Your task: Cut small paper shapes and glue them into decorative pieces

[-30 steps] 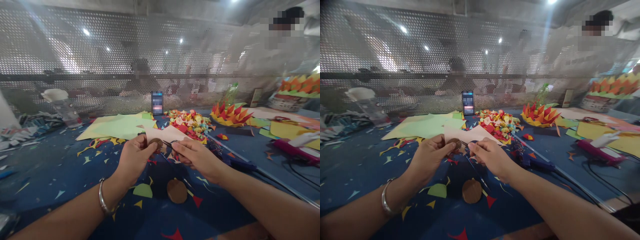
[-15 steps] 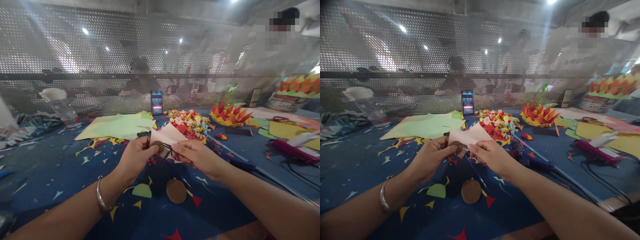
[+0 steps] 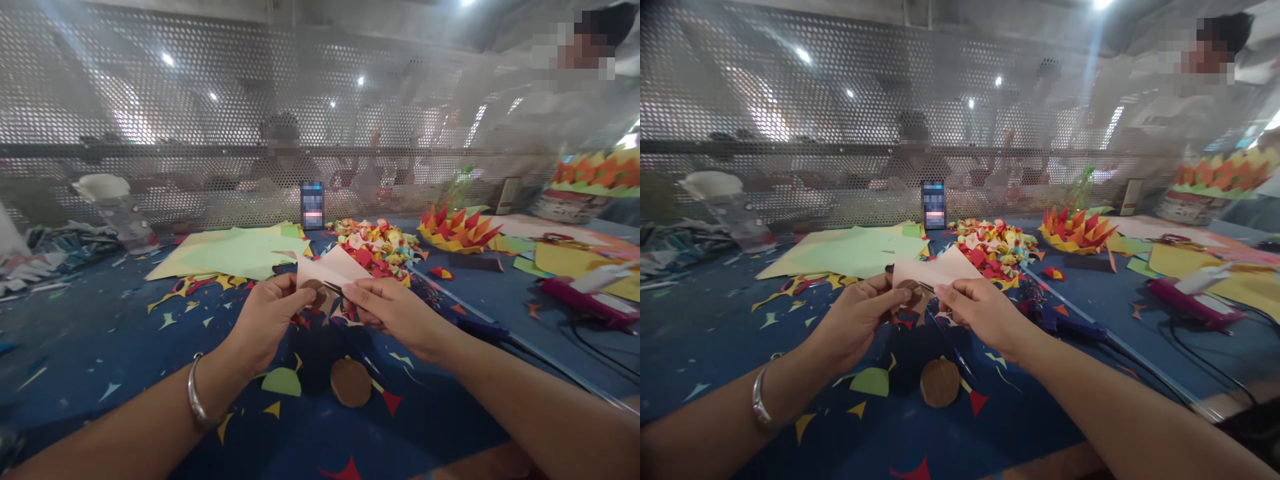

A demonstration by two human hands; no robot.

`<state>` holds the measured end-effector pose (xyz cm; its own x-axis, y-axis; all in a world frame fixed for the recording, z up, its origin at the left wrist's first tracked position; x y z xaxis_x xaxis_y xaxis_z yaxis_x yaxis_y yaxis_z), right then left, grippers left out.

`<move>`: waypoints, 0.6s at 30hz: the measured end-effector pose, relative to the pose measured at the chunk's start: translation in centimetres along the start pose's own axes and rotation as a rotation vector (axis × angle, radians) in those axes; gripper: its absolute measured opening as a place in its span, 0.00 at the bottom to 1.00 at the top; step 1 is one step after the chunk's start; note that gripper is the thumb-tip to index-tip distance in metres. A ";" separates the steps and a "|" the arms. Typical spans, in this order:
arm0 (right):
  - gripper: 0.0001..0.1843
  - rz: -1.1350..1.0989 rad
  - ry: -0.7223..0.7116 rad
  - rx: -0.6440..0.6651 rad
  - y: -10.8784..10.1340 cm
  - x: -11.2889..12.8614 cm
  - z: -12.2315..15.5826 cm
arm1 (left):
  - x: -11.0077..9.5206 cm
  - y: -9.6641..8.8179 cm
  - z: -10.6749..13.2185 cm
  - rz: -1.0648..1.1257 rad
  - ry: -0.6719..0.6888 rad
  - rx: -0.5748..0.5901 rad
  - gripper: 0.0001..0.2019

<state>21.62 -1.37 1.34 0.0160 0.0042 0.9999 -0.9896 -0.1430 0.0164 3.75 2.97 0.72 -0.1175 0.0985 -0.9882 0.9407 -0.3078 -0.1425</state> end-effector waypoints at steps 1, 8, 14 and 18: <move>0.25 0.008 -0.006 -0.004 0.0 0.0 0.0 | -0.1 0.0 0.0 0.011 0.006 0.001 0.07; 0.26 0.008 -0.010 0.006 0.0 0.0 0.1 | 0.1 0.2 -0.1 0.039 -0.020 0.041 0.06; 0.24 -0.043 -0.001 0.028 0.3 0.2 0.1 | 0.5 0.5 -0.1 0.038 -0.054 0.135 0.06; 0.23 -0.019 -0.030 0.032 0.2 0.1 0.0 | 0.5 0.5 0.1 0.022 -0.082 0.182 0.07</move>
Point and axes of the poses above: each hand's wrist, its own z-axis away from the middle knuckle, its own y-axis out of the palm, x = y × z, the point moved 2 cm from there along -z, towards the middle knuckle, and after that the axes turned 14 degrees about -z, right-handed, at the moved point
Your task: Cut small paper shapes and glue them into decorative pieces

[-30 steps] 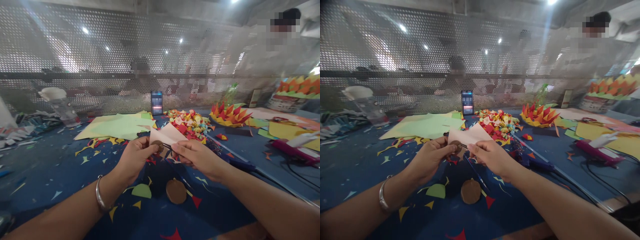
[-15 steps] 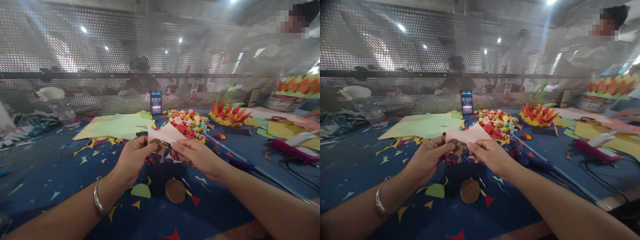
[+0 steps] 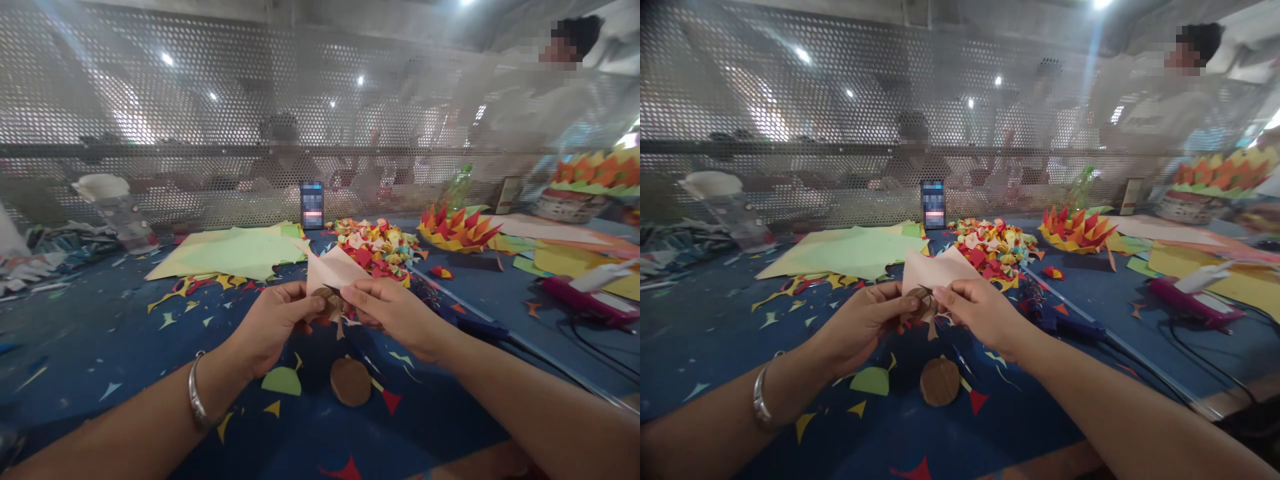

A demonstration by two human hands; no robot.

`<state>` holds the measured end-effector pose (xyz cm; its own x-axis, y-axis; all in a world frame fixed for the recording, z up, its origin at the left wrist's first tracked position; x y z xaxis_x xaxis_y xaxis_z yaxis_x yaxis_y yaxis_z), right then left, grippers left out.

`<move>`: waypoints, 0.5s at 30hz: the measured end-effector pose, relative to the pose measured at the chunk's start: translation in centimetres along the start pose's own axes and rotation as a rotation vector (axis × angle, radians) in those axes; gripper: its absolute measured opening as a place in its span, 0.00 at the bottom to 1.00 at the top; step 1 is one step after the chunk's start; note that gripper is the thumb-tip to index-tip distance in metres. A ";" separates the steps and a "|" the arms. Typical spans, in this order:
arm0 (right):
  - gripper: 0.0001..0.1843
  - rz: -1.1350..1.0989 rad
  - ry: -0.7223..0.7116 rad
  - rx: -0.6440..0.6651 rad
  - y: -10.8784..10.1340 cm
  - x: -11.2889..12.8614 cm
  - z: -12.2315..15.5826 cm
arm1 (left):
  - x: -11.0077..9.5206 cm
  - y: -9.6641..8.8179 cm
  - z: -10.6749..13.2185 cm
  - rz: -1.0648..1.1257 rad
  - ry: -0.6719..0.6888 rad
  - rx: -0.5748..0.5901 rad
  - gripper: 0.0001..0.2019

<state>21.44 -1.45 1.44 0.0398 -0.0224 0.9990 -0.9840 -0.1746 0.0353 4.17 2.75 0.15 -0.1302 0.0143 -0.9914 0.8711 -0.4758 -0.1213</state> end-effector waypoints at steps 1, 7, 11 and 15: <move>0.23 0.011 -0.005 0.001 0.0 0.0 0.0 | 0.0 0.0 0.0 -0.005 -0.008 0.006 0.07; 0.22 0.098 -0.031 -0.004 -0.2 -0.2 -0.1 | 0.2 0.0 -0.1 0.019 -0.036 -0.042 0.08; 0.24 0.160 -0.061 -0.005 -0.2 -0.1 -0.1 | 0.3 -0.2 -0.1 0.000 -0.036 -0.081 0.09; 0.22 0.223 -0.094 -0.001 -0.2 0.2 0.0 | 0.2 -0.2 0.0 -0.019 0.004 -0.094 0.08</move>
Point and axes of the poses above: each hand's wrist, its own z-axis away from the middle knuckle, its own y-axis out of the palm, x = y × z, the point moved 2 cm from there along -z, towards the middle knuckle, and after that the axes turned 14 degrees about -z, right-handed, at the moved point
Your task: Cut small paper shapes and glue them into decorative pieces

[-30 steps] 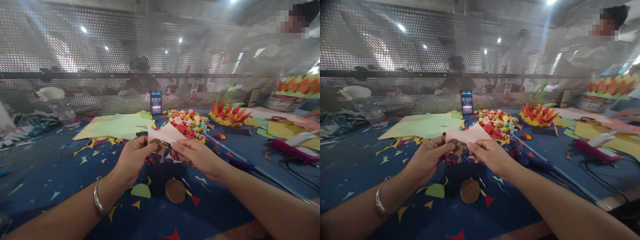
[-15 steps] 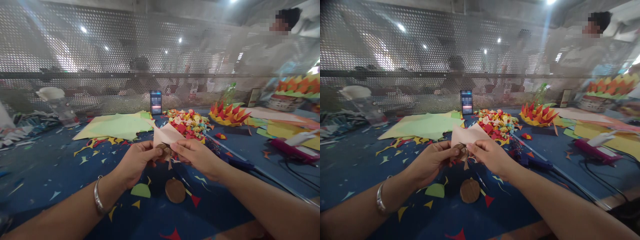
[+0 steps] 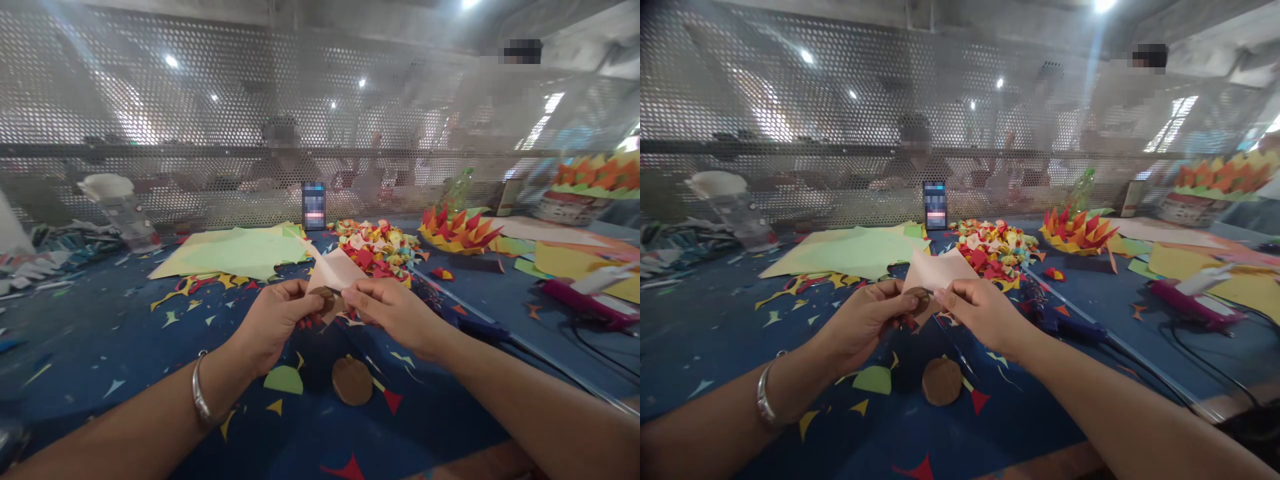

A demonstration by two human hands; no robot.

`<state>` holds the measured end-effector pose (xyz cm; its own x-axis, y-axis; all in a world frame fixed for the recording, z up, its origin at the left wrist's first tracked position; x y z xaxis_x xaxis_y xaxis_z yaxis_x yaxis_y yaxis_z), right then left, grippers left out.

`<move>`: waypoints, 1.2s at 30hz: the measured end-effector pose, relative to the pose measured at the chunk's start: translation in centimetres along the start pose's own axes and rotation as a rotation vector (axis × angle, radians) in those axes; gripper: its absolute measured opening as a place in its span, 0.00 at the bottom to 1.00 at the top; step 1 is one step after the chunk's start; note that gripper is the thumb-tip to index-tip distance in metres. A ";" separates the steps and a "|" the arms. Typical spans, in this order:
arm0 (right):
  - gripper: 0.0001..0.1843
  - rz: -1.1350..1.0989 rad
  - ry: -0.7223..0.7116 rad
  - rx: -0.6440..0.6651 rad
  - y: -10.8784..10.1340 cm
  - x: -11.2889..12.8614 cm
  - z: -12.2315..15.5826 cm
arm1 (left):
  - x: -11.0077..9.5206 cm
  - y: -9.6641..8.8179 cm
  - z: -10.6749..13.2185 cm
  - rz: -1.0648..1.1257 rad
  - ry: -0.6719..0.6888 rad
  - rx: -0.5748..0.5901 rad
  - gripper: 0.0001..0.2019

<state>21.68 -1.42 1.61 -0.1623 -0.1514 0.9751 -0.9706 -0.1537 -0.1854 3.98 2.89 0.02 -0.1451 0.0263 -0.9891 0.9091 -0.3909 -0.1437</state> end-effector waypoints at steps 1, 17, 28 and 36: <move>0.22 0.002 -0.004 0.000 0.0 0.0 0.0 | -0.1 0.0 0.0 0.007 0.004 -0.005 0.08; 0.23 -0.046 -0.025 0.013 0.2 -0.4 0.0 | -0.2 0.1 0.3 0.041 0.009 0.001 0.08; 0.22 -0.088 -0.014 0.017 0.3 -0.3 0.0 | -0.3 0.2 0.4 0.091 0.030 0.069 0.08; 0.20 -0.002 -0.051 0.030 0.0 0.1 0.2 | -0.4 0.1 0.2 0.039 0.050 0.009 0.06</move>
Point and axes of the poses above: each hand's wrist, its own z-axis away from the middle knuckle, its own y-axis out of the palm, x = y × z, the point moved 2 cm from there along -z, towards the middle knuckle, and after that the axes turned 14 degrees about -z, right-handed, at the moved point
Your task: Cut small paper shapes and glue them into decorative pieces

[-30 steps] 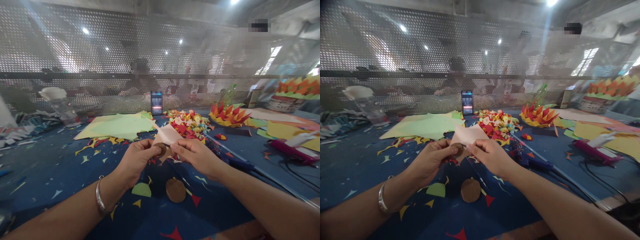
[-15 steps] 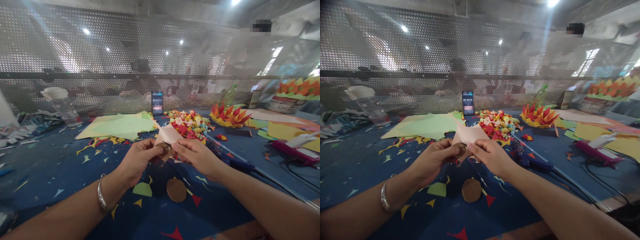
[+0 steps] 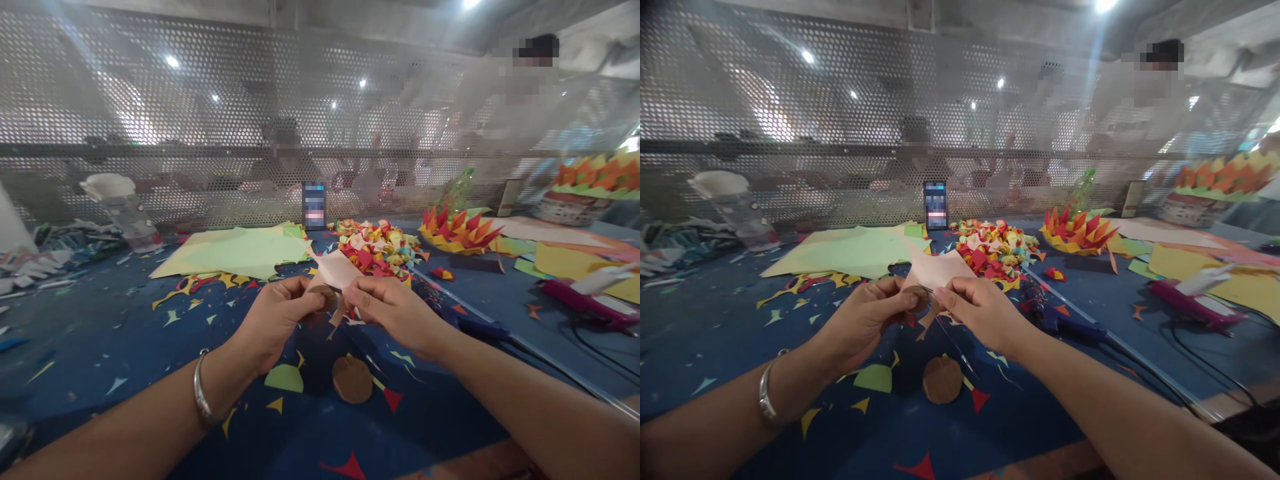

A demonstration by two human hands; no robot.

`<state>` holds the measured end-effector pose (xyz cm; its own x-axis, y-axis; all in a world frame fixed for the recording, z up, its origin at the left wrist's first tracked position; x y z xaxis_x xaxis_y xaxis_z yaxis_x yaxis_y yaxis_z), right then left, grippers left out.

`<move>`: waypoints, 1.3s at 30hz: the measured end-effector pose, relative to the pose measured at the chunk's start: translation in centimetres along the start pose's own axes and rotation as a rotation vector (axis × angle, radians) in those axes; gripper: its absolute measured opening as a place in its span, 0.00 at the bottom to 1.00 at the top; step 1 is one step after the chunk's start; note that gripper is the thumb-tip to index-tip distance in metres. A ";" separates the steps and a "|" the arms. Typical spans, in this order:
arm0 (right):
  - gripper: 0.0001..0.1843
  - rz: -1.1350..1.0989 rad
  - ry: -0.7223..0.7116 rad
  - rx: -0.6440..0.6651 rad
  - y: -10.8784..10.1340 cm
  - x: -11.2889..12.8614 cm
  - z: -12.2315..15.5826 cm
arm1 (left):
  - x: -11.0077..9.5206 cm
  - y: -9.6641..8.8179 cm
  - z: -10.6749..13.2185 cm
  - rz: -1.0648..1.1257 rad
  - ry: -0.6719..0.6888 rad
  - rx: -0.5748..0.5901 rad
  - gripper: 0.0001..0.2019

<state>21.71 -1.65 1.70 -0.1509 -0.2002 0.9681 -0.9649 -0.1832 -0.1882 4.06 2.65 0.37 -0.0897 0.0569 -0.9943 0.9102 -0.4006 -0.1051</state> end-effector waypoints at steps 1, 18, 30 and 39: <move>0.20 0.012 -0.001 0.001 0.0 0.0 0.0 | 0.0 0.0 0.0 -0.006 0.005 -0.004 0.06; 0.21 0.191 -0.023 0.045 -0.3 0.1 0.1 | -0.5 -0.1 0.3 -0.239 0.082 -0.026 0.07; 0.21 0.270 -0.072 0.069 -0.2 0.5 0.1 | -0.6 -0.3 0.4 -0.400 0.122 -0.010 0.06; 0.20 0.331 -0.078 0.063 -0.2 0.5 0.2 | -0.8 -0.3 0.5 -0.445 0.144 0.011 0.03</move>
<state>21.88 -1.88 2.21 -0.4340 -0.3317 0.8376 -0.8508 -0.1548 -0.5021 3.66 2.31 1.18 -0.4126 0.3514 -0.8404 0.7917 -0.3179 -0.5217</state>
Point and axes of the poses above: each hand's wrist, its own z-axis away from the middle knuckle, its own y-axis out of the palm, x = y × z, the point moved 2 cm from there along -z, towards the middle knuckle, and after that the axes turned 14 degrees about -z, right-handed, at the moved point
